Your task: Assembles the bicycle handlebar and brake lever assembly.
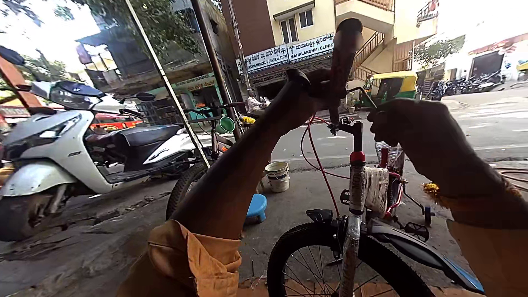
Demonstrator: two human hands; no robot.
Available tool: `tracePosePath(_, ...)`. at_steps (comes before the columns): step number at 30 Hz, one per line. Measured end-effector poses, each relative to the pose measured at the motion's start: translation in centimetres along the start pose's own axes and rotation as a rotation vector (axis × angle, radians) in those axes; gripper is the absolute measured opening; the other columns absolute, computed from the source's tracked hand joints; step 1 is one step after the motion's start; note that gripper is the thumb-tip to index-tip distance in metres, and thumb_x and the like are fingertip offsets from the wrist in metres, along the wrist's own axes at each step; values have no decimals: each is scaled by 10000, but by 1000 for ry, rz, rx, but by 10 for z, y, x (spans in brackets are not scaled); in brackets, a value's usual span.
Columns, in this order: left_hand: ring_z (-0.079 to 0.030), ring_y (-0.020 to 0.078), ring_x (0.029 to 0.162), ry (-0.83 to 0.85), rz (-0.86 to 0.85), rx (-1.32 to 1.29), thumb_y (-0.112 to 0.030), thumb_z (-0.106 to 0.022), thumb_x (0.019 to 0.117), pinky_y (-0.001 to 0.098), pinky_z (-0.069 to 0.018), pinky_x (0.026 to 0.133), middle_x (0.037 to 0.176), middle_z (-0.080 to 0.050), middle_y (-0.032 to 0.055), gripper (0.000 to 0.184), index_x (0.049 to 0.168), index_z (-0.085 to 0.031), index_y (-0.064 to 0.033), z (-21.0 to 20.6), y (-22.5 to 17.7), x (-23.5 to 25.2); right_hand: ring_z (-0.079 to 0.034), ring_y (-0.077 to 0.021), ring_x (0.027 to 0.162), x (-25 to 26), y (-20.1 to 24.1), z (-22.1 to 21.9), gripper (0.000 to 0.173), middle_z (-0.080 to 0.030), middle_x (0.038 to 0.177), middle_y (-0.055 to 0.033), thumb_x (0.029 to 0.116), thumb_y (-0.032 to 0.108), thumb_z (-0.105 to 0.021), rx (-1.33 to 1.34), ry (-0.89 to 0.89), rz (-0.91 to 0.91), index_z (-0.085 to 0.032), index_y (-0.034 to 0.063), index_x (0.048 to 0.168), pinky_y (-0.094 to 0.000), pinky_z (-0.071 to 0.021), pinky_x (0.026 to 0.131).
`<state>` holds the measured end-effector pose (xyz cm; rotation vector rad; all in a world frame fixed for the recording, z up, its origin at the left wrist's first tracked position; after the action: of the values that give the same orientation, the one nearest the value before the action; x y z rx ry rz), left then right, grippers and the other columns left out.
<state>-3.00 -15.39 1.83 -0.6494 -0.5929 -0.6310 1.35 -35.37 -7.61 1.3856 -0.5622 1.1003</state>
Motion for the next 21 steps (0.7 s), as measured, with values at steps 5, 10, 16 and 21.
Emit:
tracePosePath(5,-705,101,1026,-22,-1,13,-40,-734,924,267,-591,927,1117,-729,40,350,1262,-647,-27,-5,-9,-1,-647,-44,625,68,76,17,117,-680,726,45,939,40,-653,-33,-211,176,-694,79,836,-216,-556,568)
tracePosePath(10,-700,107,1000,-40,-12,0,-37,-744,913,271,-593,899,1092,-725,38,330,1232,-660,-38,-7,-5,1,-689,-103,667,102,44,8,133,-702,790,-12,989,158,-639,-12,-229,19,-697,57,924,-272,-587,563)
tracePosePath(16,-710,145,1015,-21,2,-69,-22,-745,910,301,-603,917,1116,-727,70,369,1266,-646,-15,-1,4,-3,-717,-98,995,36,1,2,250,-730,1160,-39,1023,145,-601,-139,-27,225,-696,71,1242,-290,-614,885)
tracePosePath(21,-701,136,1034,-35,-14,-49,9,-804,834,287,-595,924,1127,-723,63,442,1249,-657,-27,-2,3,-5,-705,-37,917,47,5,6,161,-749,1011,15,1017,164,-628,-261,-31,373,-747,98,1102,-255,-598,856)
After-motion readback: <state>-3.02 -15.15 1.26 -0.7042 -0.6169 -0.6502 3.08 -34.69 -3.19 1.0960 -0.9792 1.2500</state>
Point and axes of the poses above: each hand's wrist, its own x-axis towards the middle knuckle, its own z-axis out of the back of the hand, y = z × x, the point moved 5 cm from there along x, towards the middle knuckle
